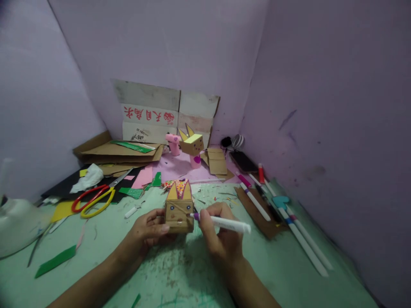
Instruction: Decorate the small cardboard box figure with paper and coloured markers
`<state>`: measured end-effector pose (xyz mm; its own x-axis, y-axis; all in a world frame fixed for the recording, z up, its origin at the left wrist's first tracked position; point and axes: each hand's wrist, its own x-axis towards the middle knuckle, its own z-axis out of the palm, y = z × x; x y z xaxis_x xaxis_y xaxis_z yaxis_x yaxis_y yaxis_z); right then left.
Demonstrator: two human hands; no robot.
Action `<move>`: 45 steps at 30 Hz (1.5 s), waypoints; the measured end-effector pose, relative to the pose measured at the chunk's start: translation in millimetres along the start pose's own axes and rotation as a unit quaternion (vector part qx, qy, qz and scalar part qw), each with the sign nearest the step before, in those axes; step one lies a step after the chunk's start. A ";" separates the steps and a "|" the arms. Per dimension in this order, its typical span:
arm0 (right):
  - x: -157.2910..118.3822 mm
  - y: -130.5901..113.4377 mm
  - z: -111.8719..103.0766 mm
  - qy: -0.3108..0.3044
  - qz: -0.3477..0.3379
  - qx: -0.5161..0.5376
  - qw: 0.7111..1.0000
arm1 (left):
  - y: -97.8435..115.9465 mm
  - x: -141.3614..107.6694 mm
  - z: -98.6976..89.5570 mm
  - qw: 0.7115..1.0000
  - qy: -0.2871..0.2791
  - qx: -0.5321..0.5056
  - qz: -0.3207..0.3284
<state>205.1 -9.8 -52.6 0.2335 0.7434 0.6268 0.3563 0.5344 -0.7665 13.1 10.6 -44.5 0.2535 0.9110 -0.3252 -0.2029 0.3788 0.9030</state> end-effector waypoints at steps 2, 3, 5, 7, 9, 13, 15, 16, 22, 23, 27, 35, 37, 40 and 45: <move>-0.8 -0.5 0.7 0.003 -0.010 -0.004 1.000 | -2.7 1.6 -1.3 1.000 -0.003 -0.001 0.000; -1.1 -0.7 1.2 0.003 -0.015 -0.008 1.000 | -3.6 2.1 -1.8 1.000 -0.005 -0.003 0.001; -1.1 -0.3 1.7 0.005 -0.022 -0.017 1.000 | -4.2 2.4 -2.2 1.000 -0.010 -0.003 0.003; -0.4 1.1 0.8 0.007 -0.029 -0.023 0.999 | -3.2 1.5 -2.0 1.000 -0.014 -0.002 0.006; 0.5 2.8 -0.7 0.004 -0.033 -0.027 0.999 | -1.4 0.0 -1.2 1.000 -0.010 0.001 0.009; 0.0 0.7 2.3 0.016 -0.027 -0.023 0.999 | -0.5 -1.5 0.3 1.000 -0.006 -0.002 0.014; -2.1 -6.2 9.5 0.035 -0.001 0.004 0.999 | -2.0 -0.5 0.7 1.000 -0.015 0.003 0.017; -3.5 -10.9 14.2 0.044 0.029 0.032 0.998 | -2.9 0.2 0.8 1.000 -0.018 0.007 0.019; -14.2 -28.0 30.2 0.052 0.183 0.161 0.968 | -3.5 0.9 2.2 1.000 -0.005 0.004 0.010; -15.9 -26.6 29.4 0.049 0.175 0.156 0.971 | -3.0 0.8 2.5 1.000 -0.005 0.002 0.009; -21.3 -16.8 25.3 0.018 0.125 0.142 0.982 | -3.7 2.9 1.5 1.000 -0.002 -0.001 0.000; -22.3 -11.5 25.5 -0.005 0.070 0.132 0.989 | -7.3 4.8 -1.0 0.999 -0.024 0.000 0.021; -22.6 -10.6 25.0 -0.008 0.049 0.111 0.993 | -6.7 4.0 -0.2 1.000 -0.021 -0.003 0.016; -23.0 -9.6 25.1 -0.005 0.028 0.082 0.996 | -6.2 3.5 0.7 1.000 -0.020 -0.001 0.013; -22.4 -10.4 25.3 0.006 0.010 0.061 0.998 | -6.5 4.3 0.7 0.999 -0.027 0.003 0.024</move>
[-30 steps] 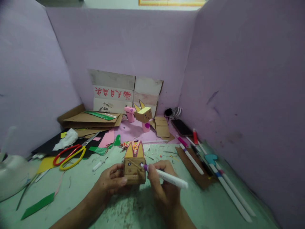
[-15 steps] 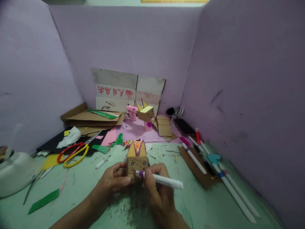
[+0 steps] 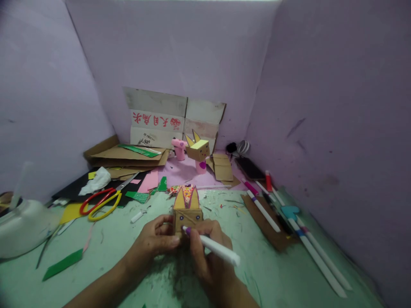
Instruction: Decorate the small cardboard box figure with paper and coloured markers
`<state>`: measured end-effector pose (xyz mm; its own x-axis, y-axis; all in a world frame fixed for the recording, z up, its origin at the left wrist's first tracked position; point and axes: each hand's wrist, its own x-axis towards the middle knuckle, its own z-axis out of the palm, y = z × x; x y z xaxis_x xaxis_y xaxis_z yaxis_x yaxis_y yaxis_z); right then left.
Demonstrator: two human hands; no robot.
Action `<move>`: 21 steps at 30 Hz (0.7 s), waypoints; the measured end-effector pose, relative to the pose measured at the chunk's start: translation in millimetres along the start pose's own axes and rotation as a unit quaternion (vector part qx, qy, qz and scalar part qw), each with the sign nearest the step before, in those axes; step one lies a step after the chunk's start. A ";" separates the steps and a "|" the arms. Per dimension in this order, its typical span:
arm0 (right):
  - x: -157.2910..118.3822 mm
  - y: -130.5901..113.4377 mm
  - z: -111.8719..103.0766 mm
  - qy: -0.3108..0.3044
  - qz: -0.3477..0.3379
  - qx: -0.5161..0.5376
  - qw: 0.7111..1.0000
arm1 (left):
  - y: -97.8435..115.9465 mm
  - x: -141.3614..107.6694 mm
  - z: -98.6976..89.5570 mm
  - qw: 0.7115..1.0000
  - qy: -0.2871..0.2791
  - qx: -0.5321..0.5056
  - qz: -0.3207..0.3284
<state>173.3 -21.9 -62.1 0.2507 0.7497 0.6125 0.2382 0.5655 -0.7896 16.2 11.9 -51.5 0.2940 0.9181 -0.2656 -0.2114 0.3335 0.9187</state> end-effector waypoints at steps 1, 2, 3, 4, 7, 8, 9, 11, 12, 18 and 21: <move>0.3 -0.2 -0.3 0.001 -0.004 -0.001 1.000 | 0.0 0.2 0.0 1.000 -0.001 0.000 0.000; 0.5 -0.3 -0.6 -0.001 -0.006 -0.001 1.000 | -0.1 0.5 0.0 1.000 -0.001 0.001 -0.001; 0.8 -0.3 -0.9 -0.003 -0.008 0.000 1.000 | -0.2 0.7 0.0 1.000 0.001 0.001 -0.002; 1.0 -0.2 -1.2 -0.005 -0.009 0.001 1.000 | -0.4 1.0 0.0 1.000 0.004 0.001 -0.002; 1.5 -0.1 -1.8 -0.009 -0.015 -0.002 1.000 | -0.4 1.0 0.2 1.000 0.011 0.000 0.004; 1.6 -0.3 -1.9 -0.009 -0.017 -0.001 1.000 | 0.0 0.5 0.5 1.000 0.011 0.000 0.006; 1.7 -0.6 -2.0 -0.010 -0.020 0.001 1.000 | 0.7 -0.1 1.0 1.000 0.007 -0.001 0.006; 1.9 -1.3 -2.0 -0.011 -0.022 0.005 1.000 | 3.0 -2.0 2.5 1.000 0.000 -0.002 0.004; 2.0 -1.4 -2.0 -0.012 -0.022 0.004 1.000 | 4.4 -3.0 3.4 1.000 -0.001 -0.002 0.002; 2.6 0.8 -3.8 -0.020 -0.024 -0.018 0.999 | 5.4 -3.3 4.1 1.000 0.007 -0.008 0.008; 2.8 1.0 -4.7 -0.025 -0.026 -0.016 0.999 | 1.5 -0.9 1.6 1.000 -0.003 -0.010 0.015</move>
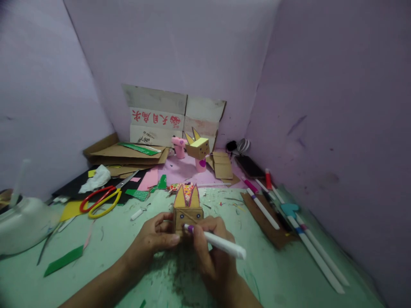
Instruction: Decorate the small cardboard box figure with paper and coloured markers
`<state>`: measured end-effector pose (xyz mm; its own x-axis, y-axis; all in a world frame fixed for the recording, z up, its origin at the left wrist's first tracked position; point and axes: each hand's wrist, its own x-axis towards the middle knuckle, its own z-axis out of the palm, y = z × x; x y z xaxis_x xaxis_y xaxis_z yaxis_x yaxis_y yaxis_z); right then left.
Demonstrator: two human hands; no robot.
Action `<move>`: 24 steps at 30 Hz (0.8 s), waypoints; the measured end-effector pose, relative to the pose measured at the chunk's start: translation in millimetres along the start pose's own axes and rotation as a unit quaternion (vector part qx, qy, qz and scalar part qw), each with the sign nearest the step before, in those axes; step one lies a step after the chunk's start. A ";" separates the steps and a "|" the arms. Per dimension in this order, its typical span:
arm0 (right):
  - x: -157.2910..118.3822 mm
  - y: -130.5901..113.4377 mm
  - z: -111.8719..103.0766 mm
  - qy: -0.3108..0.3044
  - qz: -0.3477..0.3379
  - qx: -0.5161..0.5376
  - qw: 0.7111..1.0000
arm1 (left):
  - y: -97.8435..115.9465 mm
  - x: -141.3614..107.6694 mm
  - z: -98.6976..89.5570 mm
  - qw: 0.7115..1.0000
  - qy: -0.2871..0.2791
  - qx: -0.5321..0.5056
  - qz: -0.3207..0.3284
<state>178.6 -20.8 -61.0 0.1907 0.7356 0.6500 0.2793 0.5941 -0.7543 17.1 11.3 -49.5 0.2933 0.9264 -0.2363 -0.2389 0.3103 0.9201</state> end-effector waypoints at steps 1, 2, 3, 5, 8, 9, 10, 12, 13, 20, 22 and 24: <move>0.0 -0.3 0.0 0.001 0.001 0.000 1.000 | -0.8 0.4 -0.5 1.000 -0.001 0.000 0.001; 0.1 -0.9 0.3 0.004 0.004 0.000 1.000 | -1.0 0.6 -0.7 1.000 0.001 0.001 0.001; 0.1 -1.5 0.6 0.007 0.007 -0.001 1.000 | -0.7 0.5 -0.6 1.000 0.003 0.003 -0.001; 0.3 -2.9 1.3 0.010 0.010 0.000 1.000 | 1.4 -0.4 0.7 1.000 0.009 0.005 -0.005; 0.8 -4.1 1.5 0.014 0.010 -0.001 1.000 | 6.2 -2.8 3.8 1.000 0.013 0.005 -0.014; 1.1 -4.0 1.3 0.015 0.009 -0.003 1.000 | 7.6 -3.6 4.7 1.000 0.014 0.005 -0.016; 1.3 -3.6 1.0 0.014 0.007 -0.005 1.000 | 8.7 -4.3 5.5 1.000 0.015 0.005 -0.017; 1.6 -2.4 0.3 0.009 -0.001 -0.004 1.000 | 9.7 -5.2 6.4 1.000 0.016 0.005 -0.019; 1.7 -1.7 -0.1 0.006 -0.006 -0.001 1.000 | 9.6 -5.2 6.4 1.000 0.016 0.004 -0.018; 1.2 -2.2 1.6 0.020 -0.009 -0.001 1.000 | 5.0 -2.3 4.1 1.000 0.009 0.006 -0.014; 1.4 -2.8 1.6 0.022 -0.010 -0.005 1.000 | 6.5 -3.3 4.8 1.000 0.011 0.009 -0.015; 1.9 -2.8 0.7 0.016 -0.017 -0.004 1.000 | 8.8 -4.8 5.9 1.000 0.011 0.009 -0.016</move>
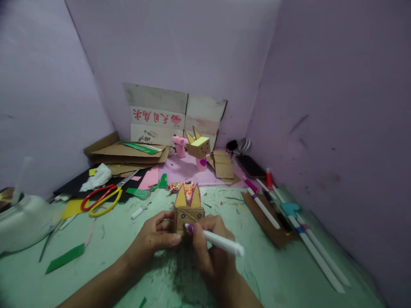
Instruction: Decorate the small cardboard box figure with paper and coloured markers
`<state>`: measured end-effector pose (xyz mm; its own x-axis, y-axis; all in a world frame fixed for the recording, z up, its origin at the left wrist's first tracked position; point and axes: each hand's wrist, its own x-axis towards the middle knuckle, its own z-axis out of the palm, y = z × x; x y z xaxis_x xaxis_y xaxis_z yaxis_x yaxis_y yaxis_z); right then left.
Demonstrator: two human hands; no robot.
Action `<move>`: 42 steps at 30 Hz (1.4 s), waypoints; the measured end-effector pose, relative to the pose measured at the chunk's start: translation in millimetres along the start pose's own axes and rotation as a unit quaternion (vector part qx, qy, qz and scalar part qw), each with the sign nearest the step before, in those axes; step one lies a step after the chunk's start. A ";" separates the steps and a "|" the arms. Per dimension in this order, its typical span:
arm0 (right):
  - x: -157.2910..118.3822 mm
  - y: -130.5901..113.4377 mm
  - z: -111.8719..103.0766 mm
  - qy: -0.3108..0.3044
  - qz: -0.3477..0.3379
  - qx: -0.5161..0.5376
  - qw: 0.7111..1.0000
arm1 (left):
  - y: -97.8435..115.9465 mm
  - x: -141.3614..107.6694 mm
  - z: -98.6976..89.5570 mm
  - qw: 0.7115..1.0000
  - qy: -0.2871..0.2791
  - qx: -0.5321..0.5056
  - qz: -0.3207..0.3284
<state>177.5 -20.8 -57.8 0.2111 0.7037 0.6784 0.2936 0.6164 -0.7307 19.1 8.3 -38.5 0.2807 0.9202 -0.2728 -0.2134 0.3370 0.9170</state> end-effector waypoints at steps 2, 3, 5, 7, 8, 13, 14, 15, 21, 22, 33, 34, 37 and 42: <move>0.5 0.5 -1.1 -0.008 -0.010 0.004 1.000 | 1.4 -1.1 0.5 1.000 -0.002 0.000 0.000; 0.6 0.8 -1.4 -0.009 -0.013 0.002 1.000 | 1.4 -1.3 0.4 1.000 -0.001 0.000 0.001; 0.4 1.0 -1.2 -0.005 -0.011 -0.004 1.000 | 0.1 -0.7 -0.3 1.000 0.001 0.000 0.002; -0.4 0.5 -0.1 0.002 -0.006 -0.004 1.000 | -2.1 0.6 -1.2 1.000 0.002 -0.001 0.001; -0.8 0.2 0.6 0.005 -0.005 -0.002 1.000 | -2.9 1.1 -1.5 1.000 0.003 -0.002 0.001; -1.5 0.0 4.0 0.015 -0.004 -0.003 1.000 | -0.9 0.6 -0.4 1.000 0.008 0.001 -0.001; -1.5 0.4 4.5 0.018 -0.005 -0.001 1.000 | 0.1 0.1 0.0 1.000 0.007 0.001 -0.001; -1.3 0.7 4.8 0.019 -0.006 0.002 1.000 | 0.8 -0.3 0.3 1.000 0.005 0.002 -0.001; 2.6 -2.9 0.2 0.020 -0.015 0.034 0.999 | -3.7 2.6 -3.5 1.000 0.003 0.007 0.003; 3.7 -4.0 -1.4 0.026 -0.017 0.042 0.999 | -5.0 3.5 -4.6 1.000 0.001 0.009 0.004; -2.1 -2.0 3.8 0.026 0.073 0.070 0.994 | -6.4 3.8 -9.7 0.999 -0.036 0.029 0.014; -2.7 -2.3 4.5 0.025 0.080 0.075 0.994 | -5.1 3.3 -10.5 0.998 -0.047 0.035 0.014; -3.0 -3.0 4.8 0.023 0.094 0.085 0.992 | -0.4 1.9 -13.0 0.996 -0.074 0.050 0.002; -1.9 -4.6 4.1 0.023 0.106 0.092 0.990 | 2.6 1.3 -12.9 0.996 -0.053 0.075 -0.013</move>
<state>171.9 -23.6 -56.0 0.2928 0.8097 0.5085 0.0638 0.5141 -0.8553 6.8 13.0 -40.2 0.3840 0.8825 -0.2715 -0.0656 0.3194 0.9454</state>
